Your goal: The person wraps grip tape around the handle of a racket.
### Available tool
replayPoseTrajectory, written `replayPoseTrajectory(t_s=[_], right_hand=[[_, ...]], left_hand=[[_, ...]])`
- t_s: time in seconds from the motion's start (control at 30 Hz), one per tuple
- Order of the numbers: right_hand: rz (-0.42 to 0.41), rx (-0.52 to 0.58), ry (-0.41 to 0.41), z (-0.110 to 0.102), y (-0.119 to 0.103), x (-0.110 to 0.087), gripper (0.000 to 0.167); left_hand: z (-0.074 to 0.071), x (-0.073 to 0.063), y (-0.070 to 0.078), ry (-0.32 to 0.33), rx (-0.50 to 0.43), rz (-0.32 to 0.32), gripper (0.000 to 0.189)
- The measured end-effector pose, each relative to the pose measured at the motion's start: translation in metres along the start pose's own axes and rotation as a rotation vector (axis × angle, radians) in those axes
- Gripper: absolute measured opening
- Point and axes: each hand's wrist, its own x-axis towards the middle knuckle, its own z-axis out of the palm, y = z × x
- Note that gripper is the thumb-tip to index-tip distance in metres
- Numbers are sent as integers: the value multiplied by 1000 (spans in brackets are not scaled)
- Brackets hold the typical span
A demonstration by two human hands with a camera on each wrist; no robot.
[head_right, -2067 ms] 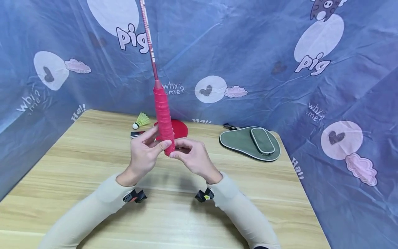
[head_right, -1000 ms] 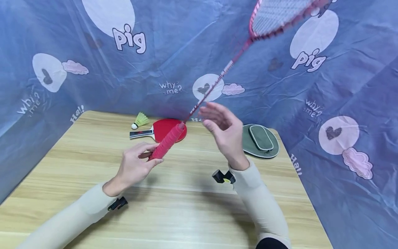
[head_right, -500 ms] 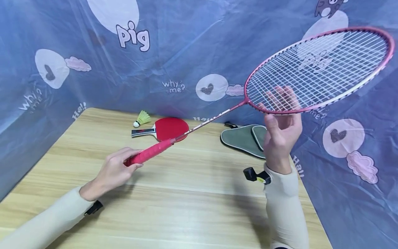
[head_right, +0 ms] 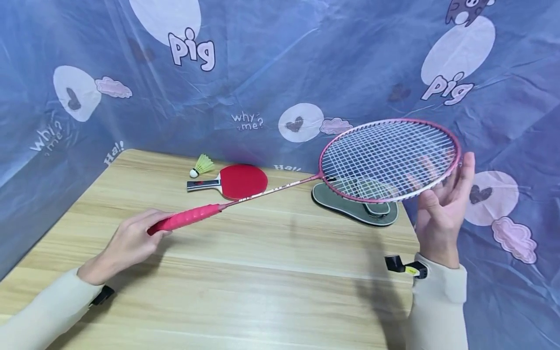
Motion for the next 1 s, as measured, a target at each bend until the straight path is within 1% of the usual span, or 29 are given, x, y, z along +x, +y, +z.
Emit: replayPoseTrajectory(t_s=[0.1,0.17,0.27,0.33,0.43,0.57,0.73,0.83,1.0], right_hand=[[92,1,-42,-22,-10,-8,95],[184,-33,-112,-39,-17,-13,93],[318,-133,-244,-63,-26,-20,90],[395,-211,-302,-75,-32,-25,90],[492,-376,-369,-90,-40,-34,89],[612,-587,-430,-105,-44,-49,87],[765,-857,-490,-116,-42,-73,91],[810,-1025,-523,-117,-38,-86,94],[811,-1318,-583,-115,-30,-102,104]], left_hand=[[-6,0,-7,-15,22,14,44],[-9,-3,-11,-25,33,26,46],[-13,-7,-15,-28,33,50,48],[-14,-11,-17,-26,34,71,50],[-14,-16,-18,-22,36,96,51],[-14,-23,-21,-47,62,112,51],[-14,-31,-27,-116,106,100,48],[-16,-34,-30,-162,127,91,46],[-19,-36,-33,-246,148,84,45]])
